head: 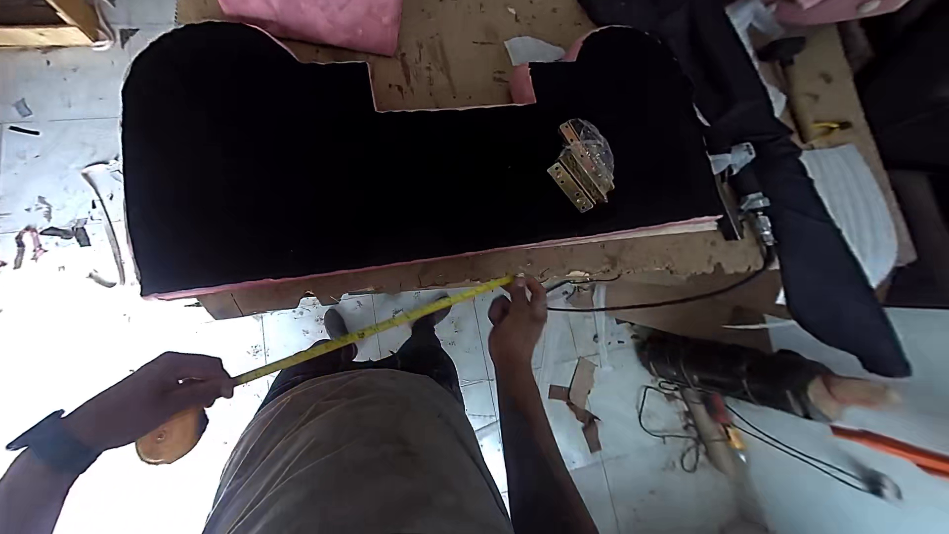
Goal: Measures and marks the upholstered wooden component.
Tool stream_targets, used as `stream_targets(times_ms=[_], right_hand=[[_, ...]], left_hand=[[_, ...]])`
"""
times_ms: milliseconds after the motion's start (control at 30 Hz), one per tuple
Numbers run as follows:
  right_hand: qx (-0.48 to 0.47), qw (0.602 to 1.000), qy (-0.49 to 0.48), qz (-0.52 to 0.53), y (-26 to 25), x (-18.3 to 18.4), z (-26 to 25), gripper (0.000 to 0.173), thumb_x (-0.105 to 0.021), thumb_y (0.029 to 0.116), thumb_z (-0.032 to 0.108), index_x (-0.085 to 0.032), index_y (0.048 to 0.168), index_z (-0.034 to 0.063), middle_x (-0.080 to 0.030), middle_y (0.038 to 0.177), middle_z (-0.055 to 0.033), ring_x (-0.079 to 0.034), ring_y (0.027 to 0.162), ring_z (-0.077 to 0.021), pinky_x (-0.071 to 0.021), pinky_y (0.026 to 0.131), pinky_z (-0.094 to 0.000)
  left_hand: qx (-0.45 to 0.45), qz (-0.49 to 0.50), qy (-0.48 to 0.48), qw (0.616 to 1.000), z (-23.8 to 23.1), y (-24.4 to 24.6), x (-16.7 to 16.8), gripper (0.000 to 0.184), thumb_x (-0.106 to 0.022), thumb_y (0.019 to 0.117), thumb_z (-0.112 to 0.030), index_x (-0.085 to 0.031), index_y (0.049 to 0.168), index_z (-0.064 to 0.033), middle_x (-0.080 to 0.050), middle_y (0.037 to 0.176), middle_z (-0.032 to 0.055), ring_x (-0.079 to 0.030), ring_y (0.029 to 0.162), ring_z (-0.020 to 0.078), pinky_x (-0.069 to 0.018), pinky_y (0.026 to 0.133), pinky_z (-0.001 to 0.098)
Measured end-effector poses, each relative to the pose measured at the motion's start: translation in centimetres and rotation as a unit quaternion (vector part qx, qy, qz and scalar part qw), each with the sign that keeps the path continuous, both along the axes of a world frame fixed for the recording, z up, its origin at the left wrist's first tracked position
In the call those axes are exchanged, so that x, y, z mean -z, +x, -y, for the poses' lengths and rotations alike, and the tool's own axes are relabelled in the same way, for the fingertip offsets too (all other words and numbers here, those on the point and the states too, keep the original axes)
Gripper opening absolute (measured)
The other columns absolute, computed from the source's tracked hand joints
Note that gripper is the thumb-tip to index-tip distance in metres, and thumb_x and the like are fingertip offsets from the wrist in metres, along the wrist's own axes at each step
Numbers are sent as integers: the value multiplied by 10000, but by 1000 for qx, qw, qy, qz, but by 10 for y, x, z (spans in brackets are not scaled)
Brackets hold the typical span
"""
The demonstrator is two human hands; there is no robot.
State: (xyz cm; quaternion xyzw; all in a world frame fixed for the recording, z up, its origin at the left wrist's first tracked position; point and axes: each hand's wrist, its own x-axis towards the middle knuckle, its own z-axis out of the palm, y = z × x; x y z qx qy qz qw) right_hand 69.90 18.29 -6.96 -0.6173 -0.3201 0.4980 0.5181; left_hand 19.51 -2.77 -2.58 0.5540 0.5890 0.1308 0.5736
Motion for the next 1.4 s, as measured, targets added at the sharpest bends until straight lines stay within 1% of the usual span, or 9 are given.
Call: stream_targets(times_ms=[67,133,200,300,733,933,1033,1133,1400], right_hand=[[-7,999,28,-32,-26,-3,6,265,-537,1076,280,-518,1328,197,-677,976,-30,-508,517,-80,-451,467,-225],[-4,998,49,-41,-41,-2,3,247,-604,1047,235,-582,1288,187,-664,880,-40,-505,514,-82,-450,468,-222],[12,997,66,-45,-44,8,-3,196,-651,1017,185,-657,1207,140,-633,789,-38,-513,524,-93,-473,486,-248],[19,996,86,-35,-44,19,-15,167,-673,1000,148,-683,1158,94,-639,793,-52,-514,533,-103,-474,489,-257],[77,995,58,14,-63,24,-35,112,-665,999,112,-684,1102,73,-667,827,-51,-523,518,-102,-470,469,-243],[88,992,69,57,-70,25,-35,114,-669,999,119,-679,1107,85,-679,842,-24,-543,536,-87,-477,475,-233],[50,991,76,98,-67,26,-32,157,-623,1017,137,-636,1166,89,-656,822,28,-573,589,-75,-532,545,-262],[44,991,74,99,-72,29,-32,144,-595,1026,112,-617,1165,83,-641,796,31,-577,574,-85,-527,525,-263],[45,990,88,98,-76,26,-36,102,-514,1055,62,-587,1127,68,-578,713,58,-521,503,-50,-468,455,-207]], left_hand=[[4,-9,2,1000,3,-28,-3,228,-618,998,-435,-791,980,-287,-727,884,-76,-675,765,90,-586,700,304],[1,-12,15,1000,1,-47,0,232,-620,1000,-447,-792,985,-292,-732,896,-78,-688,784,91,-600,718,303],[-7,-19,33,999,0,-58,4,237,-621,999,-467,-791,974,-303,-732,895,-94,-683,775,76,-598,710,291],[-10,-36,67,997,-10,-64,7,220,-621,993,-458,-784,959,-315,-728,897,-120,-671,768,50,-588,693,272],[24,-109,91,990,-42,-71,12,242,-575,1009,-507,-767,959,-370,-707,908,-201,-655,794,-30,-590,723,261],[36,-131,114,984,-51,-69,9,256,-581,1013,-471,-764,911,-324,-694,870,-173,-640,781,-13,-579,732,291],[32,-133,114,984,-54,-68,6,261,-613,1013,-440,-782,950,-251,-727,909,-96,-679,856,55,-592,834,394],[54,-169,64,982,-46,-90,2,303,-585,1017,-498,-768,989,-258,-722,938,-81,-683,877,87,-589,837,439],[-32,-190,28,981,-20,-170,-7,285,-634,998,-480,-782,969,-239,-726,921,-74,-683,854,90,-586,823,433]])
